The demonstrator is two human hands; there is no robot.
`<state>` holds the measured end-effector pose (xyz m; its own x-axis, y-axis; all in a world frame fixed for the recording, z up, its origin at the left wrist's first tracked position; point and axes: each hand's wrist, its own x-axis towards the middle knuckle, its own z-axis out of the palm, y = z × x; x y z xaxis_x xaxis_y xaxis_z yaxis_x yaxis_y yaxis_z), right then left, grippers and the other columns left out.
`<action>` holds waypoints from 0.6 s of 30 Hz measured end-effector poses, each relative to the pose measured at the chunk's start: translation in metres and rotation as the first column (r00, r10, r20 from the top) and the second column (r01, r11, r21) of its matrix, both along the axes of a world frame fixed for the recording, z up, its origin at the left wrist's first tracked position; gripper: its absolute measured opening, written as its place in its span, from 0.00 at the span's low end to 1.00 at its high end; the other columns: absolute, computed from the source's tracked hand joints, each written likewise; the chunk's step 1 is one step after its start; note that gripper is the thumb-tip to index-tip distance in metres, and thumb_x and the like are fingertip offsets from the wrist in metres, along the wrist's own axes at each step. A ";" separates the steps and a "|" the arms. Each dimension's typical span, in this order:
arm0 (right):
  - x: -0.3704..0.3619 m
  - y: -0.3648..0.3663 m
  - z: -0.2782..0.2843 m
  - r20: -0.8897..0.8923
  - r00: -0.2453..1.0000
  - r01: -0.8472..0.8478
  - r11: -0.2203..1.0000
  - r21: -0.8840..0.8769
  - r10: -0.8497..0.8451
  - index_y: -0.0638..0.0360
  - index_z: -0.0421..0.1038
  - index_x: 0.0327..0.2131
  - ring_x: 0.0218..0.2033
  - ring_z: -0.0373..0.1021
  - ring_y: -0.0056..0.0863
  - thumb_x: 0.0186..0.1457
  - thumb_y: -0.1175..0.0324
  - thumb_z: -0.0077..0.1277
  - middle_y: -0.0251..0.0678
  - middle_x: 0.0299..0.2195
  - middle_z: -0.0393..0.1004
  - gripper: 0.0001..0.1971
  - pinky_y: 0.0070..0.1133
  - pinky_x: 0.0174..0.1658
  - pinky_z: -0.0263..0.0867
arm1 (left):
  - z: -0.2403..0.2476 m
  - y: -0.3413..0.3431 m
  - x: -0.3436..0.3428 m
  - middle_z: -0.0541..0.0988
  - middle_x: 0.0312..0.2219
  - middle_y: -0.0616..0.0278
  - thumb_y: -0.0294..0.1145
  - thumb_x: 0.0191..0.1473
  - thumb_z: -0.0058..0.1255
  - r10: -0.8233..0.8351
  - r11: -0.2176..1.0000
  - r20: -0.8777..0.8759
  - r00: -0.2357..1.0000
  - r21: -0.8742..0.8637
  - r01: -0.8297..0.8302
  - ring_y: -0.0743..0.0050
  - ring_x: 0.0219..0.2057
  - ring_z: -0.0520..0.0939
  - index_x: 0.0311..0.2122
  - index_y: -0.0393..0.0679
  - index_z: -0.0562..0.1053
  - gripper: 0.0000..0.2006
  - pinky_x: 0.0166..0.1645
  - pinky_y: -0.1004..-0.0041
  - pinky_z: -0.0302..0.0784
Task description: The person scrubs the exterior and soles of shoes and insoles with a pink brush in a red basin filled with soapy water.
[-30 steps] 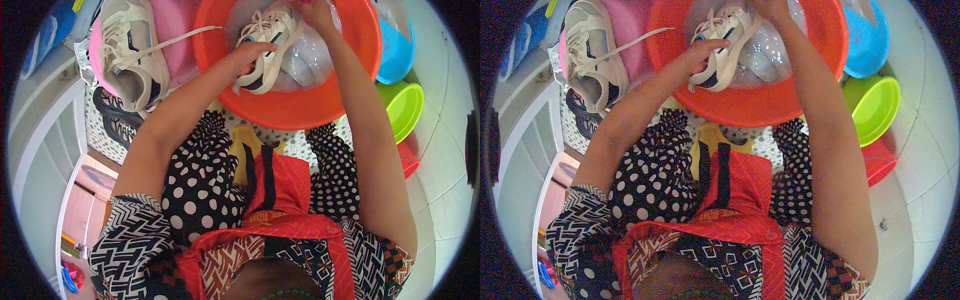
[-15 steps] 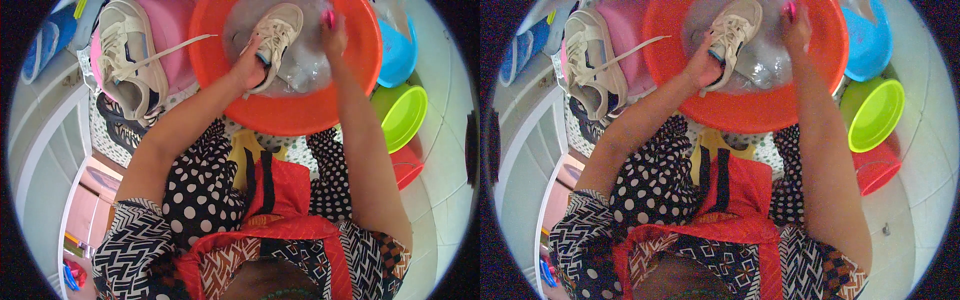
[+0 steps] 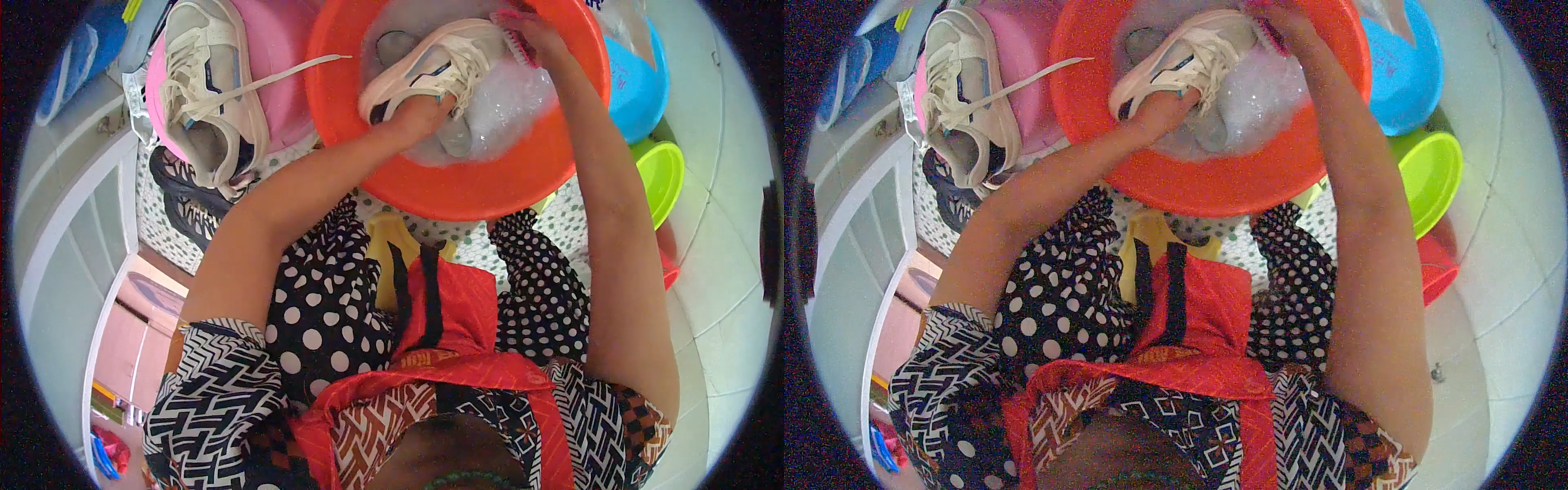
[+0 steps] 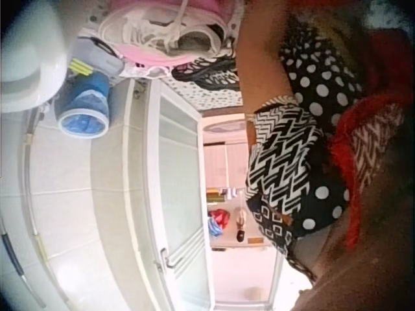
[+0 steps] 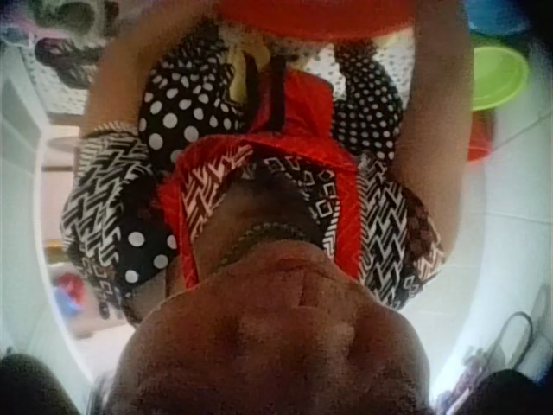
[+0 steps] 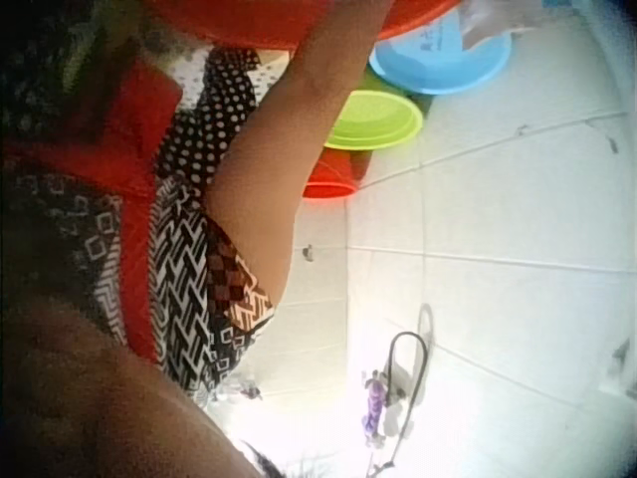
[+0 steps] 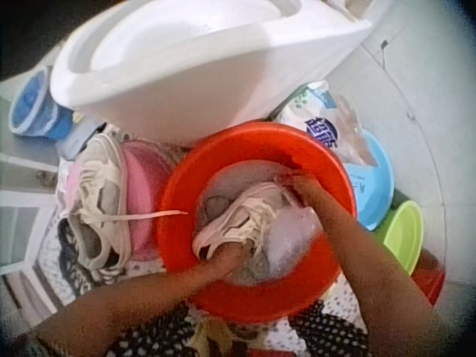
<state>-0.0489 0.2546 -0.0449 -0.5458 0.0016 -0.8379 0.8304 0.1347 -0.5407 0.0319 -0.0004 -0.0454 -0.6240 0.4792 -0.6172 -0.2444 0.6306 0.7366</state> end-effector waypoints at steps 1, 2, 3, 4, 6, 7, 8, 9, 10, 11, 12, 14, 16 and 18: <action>-0.012 -0.017 0.005 0.115 0.989 -0.126 0.951 0.283 0.097 0.55 0.75 0.35 0.36 0.70 0.28 0.44 0.64 0.54 0.40 0.32 0.74 0.12 0.20 0.38 0.66 | 0.005 -0.006 -0.005 0.73 0.39 0.44 0.46 0.52 0.39 -0.095 0.995 0.017 0.995 -0.040 0.095 0.46 0.41 0.72 0.44 0.37 0.68 0.22 0.45 0.62 0.66; -0.010 -0.037 0.009 0.022 0.999 -0.034 0.929 0.369 0.028 0.56 0.75 0.33 0.33 0.70 0.28 0.43 0.64 0.55 0.40 0.31 0.74 0.12 0.21 0.37 0.66 | 0.001 -0.011 -0.009 0.72 0.40 0.43 0.48 0.53 0.38 -0.134 0.990 -0.044 0.990 -0.044 0.132 0.46 0.42 0.72 0.46 0.38 0.66 0.24 0.46 0.61 0.65; -0.006 -0.017 -0.010 -0.225 0.954 -0.121 0.941 0.317 0.199 0.55 0.75 0.33 0.34 0.71 0.29 0.42 0.63 0.55 0.40 0.31 0.74 0.13 0.21 0.37 0.66 | -0.006 -0.004 -0.015 0.71 0.42 0.42 0.50 0.53 0.36 -0.182 0.983 -0.113 0.977 -0.019 0.181 0.45 0.43 0.71 0.47 0.39 0.65 0.26 0.47 0.60 0.65; 0.007 0.035 -0.044 -0.439 0.830 -0.210 0.921 0.327 0.345 0.55 0.75 0.34 0.34 0.71 0.30 0.42 0.62 0.56 0.41 0.30 0.74 0.13 0.22 0.37 0.66 | -0.009 0.021 -0.018 0.70 0.43 0.41 0.53 0.53 0.35 -0.234 0.968 -0.187 0.954 0.044 0.246 0.45 0.44 0.71 0.49 0.39 0.64 0.27 0.48 0.60 0.64; 0.016 0.042 -0.057 -0.489 0.736 -0.304 0.873 0.380 0.469 0.55 0.74 0.35 0.32 0.71 0.29 0.42 0.58 0.56 0.40 0.30 0.74 0.16 0.23 0.36 0.66 | -0.005 0.025 -0.028 0.69 0.43 0.41 0.52 0.54 0.35 -0.336 0.936 -0.178 0.925 0.051 0.349 0.45 0.44 0.71 0.49 0.40 0.63 0.27 0.48 0.59 0.64; 0.007 -0.015 -0.034 -0.361 0.808 -0.315 0.859 0.404 0.466 0.55 0.74 0.37 0.30 0.70 0.28 0.42 0.56 0.56 0.38 0.30 0.74 0.19 0.23 0.34 0.66 | -0.007 0.003 -0.032 0.69 0.44 0.41 0.52 0.54 0.34 -0.372 0.927 -0.156 0.915 -0.003 0.376 0.45 0.44 0.71 0.50 0.41 0.63 0.26 0.48 0.59 0.64; 0.001 -0.061 -0.003 -0.219 0.860 -0.331 0.830 0.449 0.461 0.55 0.73 0.38 0.28 0.70 0.27 0.42 0.53 0.56 0.37 0.30 0.75 0.21 0.23 0.32 0.67 | -0.019 -0.010 -0.030 0.69 0.44 0.43 0.49 0.54 0.36 -0.329 0.944 -0.207 0.921 -0.088 0.317 0.46 0.45 0.71 0.48 0.40 0.65 0.25 0.48 0.60 0.65; 0.006 -0.080 0.017 -0.221 0.843 -0.363 0.821 0.441 0.491 0.56 0.73 0.37 0.27 0.70 0.26 0.40 0.55 0.56 0.36 0.29 0.74 0.20 0.22 0.32 0.66 | -0.016 -0.006 -0.030 0.70 0.44 0.45 0.48 0.53 0.37 -0.425 0.905 -0.143 0.894 -0.109 0.412 0.47 0.45 0.71 0.48 0.40 0.65 0.24 0.48 0.60 0.65; 0.009 -0.095 0.035 -0.220 0.825 -0.392 0.808 0.439 0.520 0.56 0.74 0.36 0.27 0.69 0.25 0.39 0.56 0.57 0.36 0.28 0.74 0.20 0.21 0.32 0.66 | -0.009 0.002 -0.035 0.70 0.44 0.46 0.47 0.53 0.38 -0.517 0.854 -0.081 0.852 -0.118 0.507 0.48 0.45 0.71 0.47 0.40 0.66 0.23 0.48 0.61 0.66; 0.010 -0.104 0.043 -0.222 0.807 -0.419 0.796 0.436 0.547 0.57 0.74 0.35 0.26 0.69 0.24 0.38 0.57 0.57 0.35 0.27 0.74 0.19 0.20 0.31 0.65 | 0.001 0.010 -0.043 0.71 0.44 0.48 0.46 0.53 0.38 -0.603 0.793 -0.021 0.797 -0.124 0.597 0.49 0.45 0.72 0.46 0.40 0.67 0.22 0.48 0.61 0.66; 0.019 -0.103 0.034 -0.231 0.827 -0.401 0.825 0.398 0.513 0.57 0.74 0.36 0.26 0.69 0.23 0.38 0.59 0.58 0.35 0.27 0.74 0.19 0.20 0.32 0.65 | 0.022 0.021 -0.044 0.72 0.44 0.52 0.43 0.51 0.40 -0.617 0.784 -0.029 0.786 -0.111 0.611 0.53 0.45 0.72 0.45 0.42 0.69 0.20 0.48 0.63 0.67; 0.026 -0.116 0.037 -0.232 0.849 -0.387 0.859 0.336 0.474 0.58 0.73 0.38 0.26 0.68 0.20 0.38 0.63 0.58 0.34 0.27 0.74 0.20 0.20 0.32 0.65 | 0.051 0.010 -0.048 0.73 0.43 0.53 0.42 0.49 0.42 -0.721 0.692 -0.058 0.690 -0.103 0.714 0.55 0.45 0.73 0.46 0.44 0.69 0.20 0.48 0.63 0.67; 0.038 -0.122 0.036 -0.296 0.863 -0.336 0.902 0.273 0.411 0.60 0.72 0.38 0.26 0.68 0.20 0.39 0.63 0.58 0.35 0.27 0.73 0.20 0.19 0.32 0.65 | 0.043 0.004 -0.045 0.73 0.43 0.55 0.38 0.46 0.45 -0.842 0.540 -0.119 0.526 -0.174 0.824 0.58 0.44 0.74 0.45 0.44 0.69 0.20 0.47 0.64 0.68; 0.046 -0.125 0.037 -0.242 0.913 -0.302 0.943 0.136 0.328 0.63 0.71 0.39 0.26 0.67 0.19 0.42 0.62 0.56 0.35 0.27 0.73 0.20 0.17 0.31 0.65 | -0.007 -0.001 -0.038 0.74 0.42 0.55 0.37 0.45 0.46 -0.927 0.372 -0.128 0.353 -0.185 0.910 0.57 0.43 0.74 0.45 0.43 0.69 0.20 0.47 0.64 0.68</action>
<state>-0.0026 0.1294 -0.0080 -0.7275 -0.1346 -0.6728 0.5702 0.4268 -0.7019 -0.0058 -0.0009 -0.0520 0.0809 0.7881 -0.6102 0.6485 0.4232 0.6327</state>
